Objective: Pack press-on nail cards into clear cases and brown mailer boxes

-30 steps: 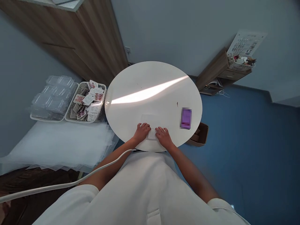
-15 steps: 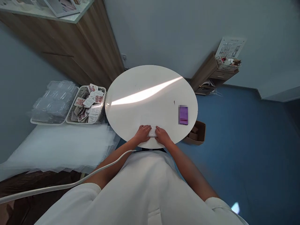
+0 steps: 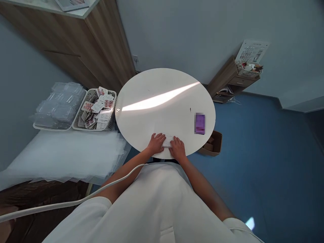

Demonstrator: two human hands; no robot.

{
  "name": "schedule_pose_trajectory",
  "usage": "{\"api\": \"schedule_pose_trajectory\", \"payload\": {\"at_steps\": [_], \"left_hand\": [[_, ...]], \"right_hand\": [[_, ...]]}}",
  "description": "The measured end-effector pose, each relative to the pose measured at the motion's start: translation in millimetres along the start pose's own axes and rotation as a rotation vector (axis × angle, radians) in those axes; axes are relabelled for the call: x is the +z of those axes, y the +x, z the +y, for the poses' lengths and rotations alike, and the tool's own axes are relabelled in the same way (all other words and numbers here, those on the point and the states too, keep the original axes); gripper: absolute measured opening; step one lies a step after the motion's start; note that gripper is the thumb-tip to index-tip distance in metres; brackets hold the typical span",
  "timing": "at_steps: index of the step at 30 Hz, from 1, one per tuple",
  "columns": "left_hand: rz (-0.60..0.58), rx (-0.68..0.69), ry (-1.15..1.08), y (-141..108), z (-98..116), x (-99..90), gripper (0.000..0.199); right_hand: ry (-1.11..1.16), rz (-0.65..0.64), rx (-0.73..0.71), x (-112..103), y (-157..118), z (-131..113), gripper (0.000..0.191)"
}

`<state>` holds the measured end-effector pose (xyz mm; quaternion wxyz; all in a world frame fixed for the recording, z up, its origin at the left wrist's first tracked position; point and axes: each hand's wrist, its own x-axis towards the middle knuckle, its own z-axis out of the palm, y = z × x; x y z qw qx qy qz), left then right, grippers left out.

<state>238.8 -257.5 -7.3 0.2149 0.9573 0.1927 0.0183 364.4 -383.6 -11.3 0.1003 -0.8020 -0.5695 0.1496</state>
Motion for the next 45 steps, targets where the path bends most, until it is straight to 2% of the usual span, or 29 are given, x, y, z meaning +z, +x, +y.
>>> {"api": "schedule_pose_trajectory", "payload": {"at_steps": [4, 6, 9, 11, 13, 16, 21, 25, 29, 31, 38, 42, 45], "left_hand": [[0.031, 0.009, 0.056, 3.6, -0.2, 1.7, 0.054], [0.048, 0.021, 0.066, 1.3, 0.6, 2.7, 0.056], [0.069, -0.053, 0.045, -2.6, 3.6, 5.7, 0.051], [0.091, -0.126, 0.04, -3.1, 6.0, 7.8, 0.041], [0.121, -0.159, 0.05, -1.9, 7.8, 9.1, 0.035], [0.149, -0.154, 0.052, 0.6, 8.6, 8.6, 0.031], [0.125, -0.106, 0.015, 3.8, 9.7, 5.7, 0.031], [0.06, 0.01, 0.037, 6.9, 12.7, 7.9, 0.04], [-0.044, 0.134, 0.044, 10.4, 14.0, 11.1, 0.048], [-0.074, 0.167, 0.047, 11.7, 14.0, 12.1, 0.049], [-0.117, 0.169, 0.064, 16.0, 15.9, 12.4, 0.052], [-0.148, 0.139, 0.005, 16.8, 16.1, 12.8, 0.055], [-0.108, 0.082, -0.176, 17.1, 13.2, 14.7, 0.056]], "right_hand": [[0.061, 0.032, 0.076, -0.4, -0.5, -2.5, 0.033], [0.148, 0.091, 0.163, 0.8, -7.5, -3.7, 0.04], [0.398, 0.221, 0.444, 8.4, -25.2, -1.6, 0.052], [0.63, 0.245, 0.637, 15.9, -34.6, 3.2, 0.057], [0.839, 0.245, 0.754, 22.5, -36.6, 8.8, 0.059], [0.996, 0.268, 0.812, 26.0, -24.7, 14.7, 0.065], [1.07, 0.284, 0.969, 16.6, 3.7, 16.9, 0.077], [1.001, 0.241, 0.943, 12.4, 9.8, 20.1, 0.077], [0.845, 0.093, 0.802, 11.2, 11.0, 25.8, 0.042], [0.799, 0.059, 0.755, 8.7, 13.4, 28.7, 0.031], [0.669, 0.116, 0.723, -3.0, 19.7, 33.6, 0.023], [0.8, 0.127, 0.703, -5.2, 21.1, 26.4, 0.021], [0.862, 0.144, 0.641, -5.8, 25.1, 15.8, 0.019]]}}
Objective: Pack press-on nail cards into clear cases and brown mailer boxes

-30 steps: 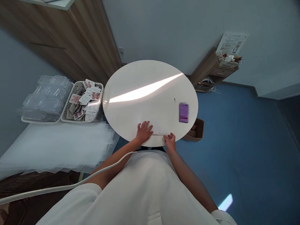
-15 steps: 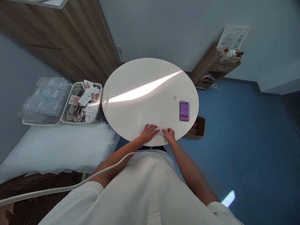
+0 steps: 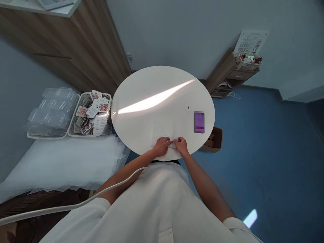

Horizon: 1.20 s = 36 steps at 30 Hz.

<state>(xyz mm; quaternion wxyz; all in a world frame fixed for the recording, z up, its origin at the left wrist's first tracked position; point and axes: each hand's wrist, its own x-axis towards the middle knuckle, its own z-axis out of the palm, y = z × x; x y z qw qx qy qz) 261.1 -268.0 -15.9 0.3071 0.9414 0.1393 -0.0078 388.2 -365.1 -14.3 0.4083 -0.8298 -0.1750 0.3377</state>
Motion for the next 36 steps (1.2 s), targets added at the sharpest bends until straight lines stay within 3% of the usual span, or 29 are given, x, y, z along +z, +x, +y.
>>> {"api": "schedule_pose_trajectory", "payload": {"at_steps": [5, 9, 13, 20, 23, 28, 36], "left_hand": [[0.113, -0.152, -0.344, -0.3, -6.5, -4.4, 0.057], [0.195, -0.14, -0.249, -10.0, -3.5, -15.1, 0.049], [0.05, 0.023, 0.007, -23.9, 0.2, -20.3, 0.04], [-0.086, 0.002, 0.057, -37.5, -3.5, -20.5, 0.048], [-0.038, -0.198, -0.006, -42.4, -6.5, -20.7, 0.052], [0.094, -0.814, -0.293, -44.6, -21.5, -18.1, 0.076], [0.233, -1.065, -0.841, -31.6, -25.8, -17.9, 0.089]], "right_hand": [[0.068, -0.173, 0.0, 12.6, -2.4, -10.9, 0.019], [0.025, -0.258, -0.005, 15.9, 0.4, -13.1, 0.021], [-0.133, -0.274, -0.094, 11.1, 3.7, -11.8, 0.027], [-0.569, -0.242, -0.37, 1.9, -9.6, -3.9, 0.047], [-0.645, -0.271, -0.376, 3.7, -14.6, -3.8, 0.05], [-0.67, -0.302, -0.318, 8.0, -16.0, -7.9, 0.051], [-0.612, -0.286, -0.307, 11.0, -15.2, -5.3, 0.048]]}}
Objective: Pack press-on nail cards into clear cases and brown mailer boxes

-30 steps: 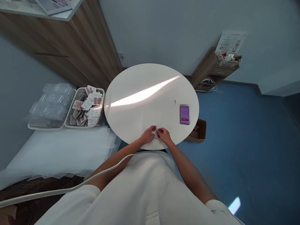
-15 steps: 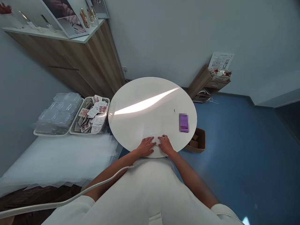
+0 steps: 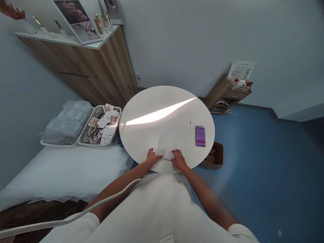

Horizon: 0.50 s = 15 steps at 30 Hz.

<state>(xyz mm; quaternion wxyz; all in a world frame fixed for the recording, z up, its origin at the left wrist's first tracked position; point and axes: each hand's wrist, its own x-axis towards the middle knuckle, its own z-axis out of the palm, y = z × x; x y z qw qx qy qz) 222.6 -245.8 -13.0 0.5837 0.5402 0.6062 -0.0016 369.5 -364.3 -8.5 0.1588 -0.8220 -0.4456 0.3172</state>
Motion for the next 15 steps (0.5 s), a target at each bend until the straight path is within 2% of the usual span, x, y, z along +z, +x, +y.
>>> {"api": "schedule_pose_trajectory", "payload": {"at_steps": [2, 3, 6, 8, 11, 15], "left_hand": [[-0.022, -0.038, -0.049, 0.0, 1.4, 0.2, 0.087], [-0.057, -0.033, -0.038, 0.1, 1.3, -0.8, 0.079], [-0.159, 0.136, 0.162, -0.2, -0.8, -6.8, 0.037], [-0.162, 0.267, 0.295, -1.0, -1.6, -10.8, 0.015], [-0.138, 0.342, 0.356, -2.5, 1.2, -11.3, 0.009], [-0.142, 0.466, 0.438, -5.5, 7.1, -0.1, 0.009]], "right_hand": [[0.033, -0.011, -0.018, 1.2, 0.4, 0.9, 0.048], [0.048, -0.017, -0.028, 2.0, 0.7, 1.3, 0.048], [0.081, -0.016, -0.053, 4.4, 1.6, 2.9, 0.048], [0.093, -0.002, -0.065, 5.7, 2.3, 3.7, 0.048], [0.111, 0.011, -0.082, 7.1, 3.4, 2.7, 0.048], [0.144, 0.004, -0.078, 11.4, 3.9, -4.7, 0.049]]}}
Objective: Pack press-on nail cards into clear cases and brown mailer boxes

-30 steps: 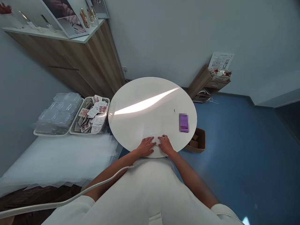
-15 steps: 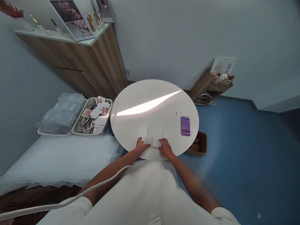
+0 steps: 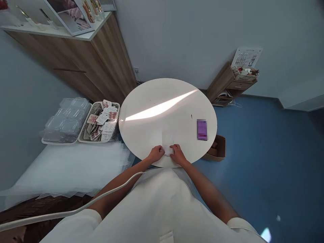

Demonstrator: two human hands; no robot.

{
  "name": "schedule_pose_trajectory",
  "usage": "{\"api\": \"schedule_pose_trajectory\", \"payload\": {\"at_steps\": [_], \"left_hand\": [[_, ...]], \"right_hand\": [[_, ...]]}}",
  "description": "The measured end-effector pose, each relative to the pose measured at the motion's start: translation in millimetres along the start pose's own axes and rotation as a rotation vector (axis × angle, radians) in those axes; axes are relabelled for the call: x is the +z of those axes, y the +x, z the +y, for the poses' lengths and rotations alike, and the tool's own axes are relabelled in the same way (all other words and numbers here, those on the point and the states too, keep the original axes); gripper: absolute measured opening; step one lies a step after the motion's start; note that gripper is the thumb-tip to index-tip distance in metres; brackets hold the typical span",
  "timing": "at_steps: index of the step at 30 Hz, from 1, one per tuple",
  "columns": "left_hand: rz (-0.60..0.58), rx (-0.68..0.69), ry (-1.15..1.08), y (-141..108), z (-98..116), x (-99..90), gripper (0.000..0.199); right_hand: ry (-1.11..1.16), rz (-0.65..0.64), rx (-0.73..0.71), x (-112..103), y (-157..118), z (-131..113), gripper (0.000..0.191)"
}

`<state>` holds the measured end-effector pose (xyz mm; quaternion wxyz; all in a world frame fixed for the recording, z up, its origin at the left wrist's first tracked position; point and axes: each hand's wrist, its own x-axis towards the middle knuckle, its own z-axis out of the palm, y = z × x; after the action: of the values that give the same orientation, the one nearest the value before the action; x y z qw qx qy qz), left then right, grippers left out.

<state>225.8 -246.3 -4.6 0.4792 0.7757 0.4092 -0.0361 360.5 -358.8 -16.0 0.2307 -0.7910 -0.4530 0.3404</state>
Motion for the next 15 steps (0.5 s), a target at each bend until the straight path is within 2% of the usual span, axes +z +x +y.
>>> {"api": "schedule_pose_trajectory", "payload": {"at_steps": [5, 9, 12, 15], "left_hand": [[-0.02, 0.111, 0.06, -4.1, 7.4, 15.8, 0.021], [-0.04, 0.233, 0.141, -12.1, 6.3, 19.8, 0.028], [-0.064, 0.32, 0.158, -16.3, 2.4, 15.5, 0.028], [0.053, 0.331, 0.146, -15.9, -4.0, 7.1, 0.03]], "right_hand": [[0.054, 0.041, 0.016, 8.5, 0.0, -7.9, 0.049], [0.15, 0.112, 0.077, 8.7, 3.6, -9.4, 0.032], [0.114, 0.155, 0.12, 8.5, 8.4, -9.7, 0.023], [0.054, 0.166, 0.112, 10.1, 11.9, -9.5, 0.021]]}}
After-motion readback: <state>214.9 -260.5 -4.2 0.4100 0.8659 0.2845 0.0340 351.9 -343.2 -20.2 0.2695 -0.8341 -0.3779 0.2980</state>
